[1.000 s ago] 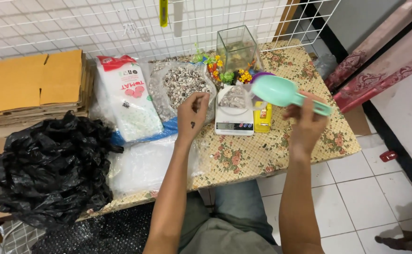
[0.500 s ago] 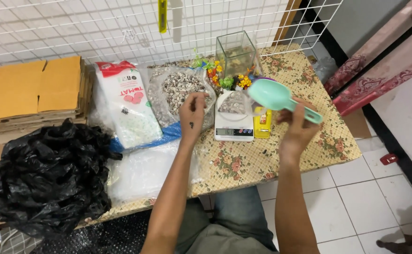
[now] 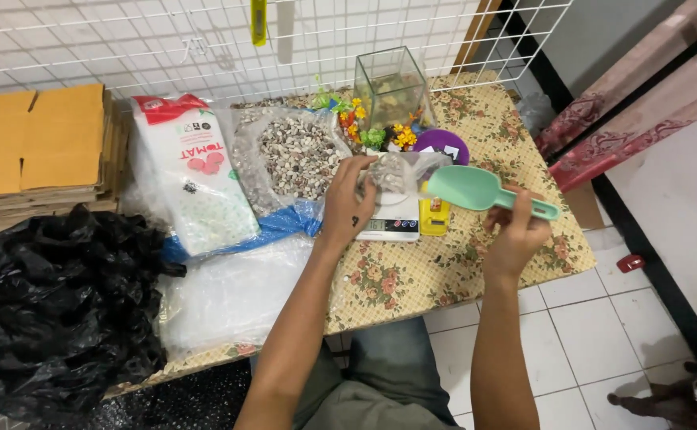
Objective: Weighing and packaging small coral stones into plastic bags using a scoop and a digital scale.
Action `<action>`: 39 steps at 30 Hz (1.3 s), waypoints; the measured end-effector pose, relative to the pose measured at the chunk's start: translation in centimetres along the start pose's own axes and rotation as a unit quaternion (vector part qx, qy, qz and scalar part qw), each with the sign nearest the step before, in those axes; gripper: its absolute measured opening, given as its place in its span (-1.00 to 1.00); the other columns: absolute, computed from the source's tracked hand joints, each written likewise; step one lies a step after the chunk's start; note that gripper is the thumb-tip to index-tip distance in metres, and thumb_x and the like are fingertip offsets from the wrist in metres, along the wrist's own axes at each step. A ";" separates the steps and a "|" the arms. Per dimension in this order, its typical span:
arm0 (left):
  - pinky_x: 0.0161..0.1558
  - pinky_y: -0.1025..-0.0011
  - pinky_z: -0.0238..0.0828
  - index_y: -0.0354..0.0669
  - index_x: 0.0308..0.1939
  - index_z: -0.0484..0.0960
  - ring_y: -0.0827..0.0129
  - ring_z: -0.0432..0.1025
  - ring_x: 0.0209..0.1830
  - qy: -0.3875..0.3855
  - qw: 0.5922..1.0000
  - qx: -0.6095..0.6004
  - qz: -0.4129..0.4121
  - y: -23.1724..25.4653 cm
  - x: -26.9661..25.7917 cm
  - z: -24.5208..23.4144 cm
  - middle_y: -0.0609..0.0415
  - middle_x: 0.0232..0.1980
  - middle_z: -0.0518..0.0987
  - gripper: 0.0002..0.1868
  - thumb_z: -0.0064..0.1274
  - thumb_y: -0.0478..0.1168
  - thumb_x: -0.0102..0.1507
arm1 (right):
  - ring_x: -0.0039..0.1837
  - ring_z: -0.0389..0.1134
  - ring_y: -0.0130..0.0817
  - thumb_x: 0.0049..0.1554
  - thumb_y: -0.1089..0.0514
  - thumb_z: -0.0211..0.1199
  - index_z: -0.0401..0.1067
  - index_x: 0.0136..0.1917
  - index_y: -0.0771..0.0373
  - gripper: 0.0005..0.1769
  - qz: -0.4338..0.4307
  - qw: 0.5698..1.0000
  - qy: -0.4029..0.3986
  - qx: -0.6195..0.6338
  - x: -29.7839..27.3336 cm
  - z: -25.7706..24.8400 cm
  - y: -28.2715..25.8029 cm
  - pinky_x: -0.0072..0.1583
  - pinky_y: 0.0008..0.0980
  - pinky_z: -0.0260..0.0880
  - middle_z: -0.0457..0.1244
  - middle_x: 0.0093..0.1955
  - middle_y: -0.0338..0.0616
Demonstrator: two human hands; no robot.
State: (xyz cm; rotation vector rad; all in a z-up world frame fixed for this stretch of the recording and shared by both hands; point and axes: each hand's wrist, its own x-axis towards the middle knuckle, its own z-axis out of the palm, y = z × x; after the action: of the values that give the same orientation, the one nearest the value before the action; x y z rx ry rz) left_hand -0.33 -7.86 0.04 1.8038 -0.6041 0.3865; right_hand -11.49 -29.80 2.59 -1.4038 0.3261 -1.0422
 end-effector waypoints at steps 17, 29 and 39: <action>0.10 0.13 0.48 -0.27 0.15 0.58 -0.04 0.51 0.08 -0.038 0.998 0.047 0.033 0.6 -0.5 -0.6 -0.14 0.03 0.57 -0.63 -0.11 -0.51 0.29 | -0.42 0.34 -0.27 0.31 0.37 0.18 0.56 -0.01 0.43 -0.86 -0.194 0.962 -0.149 -0.119 -0.7 4.8 2.1 -0.35 -0.44 0.29 0.33 -0.38 0.08; 0.13 0.10 0.48 -0.29 0.09 0.61 -0.07 0.50 0.10 -0.047 0.998 0.038 0.035 0.1 -0.6 -0.1 -0.16 0.05 0.57 -0.68 -0.01 -0.48 0.26 | -0.41 0.34 -0.31 0.29 0.26 0.20 0.59 -0.01 0.34 -0.84 -0.135 0.970 -0.182 -0.086 -2.0 6.1 2.1 -0.36 -0.43 0.32 0.31 -0.43 0.00; 0.10 0.16 0.50 -0.23 -0.01 0.65 0.02 0.54 0.05 -0.029 0.999 0.019 0.016 -1.9 -1.1 0.6 -0.07 -0.02 0.60 -0.75 0.05 -0.47 0.26 | -0.43 0.32 -0.47 0.37 0.13 0.04 0.47 0.03 0.31 -0.75 0.103 0.994 -0.031 0.028 -3.2 6.1 2.9 -0.43 -0.57 0.30 0.28 -0.39 -0.10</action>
State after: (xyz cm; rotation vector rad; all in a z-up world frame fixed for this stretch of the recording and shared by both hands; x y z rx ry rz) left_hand -0.15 -7.79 -2.18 1.8495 -0.6717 0.3711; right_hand -7.57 -23.97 -0.01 -1.3188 0.3853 -0.8315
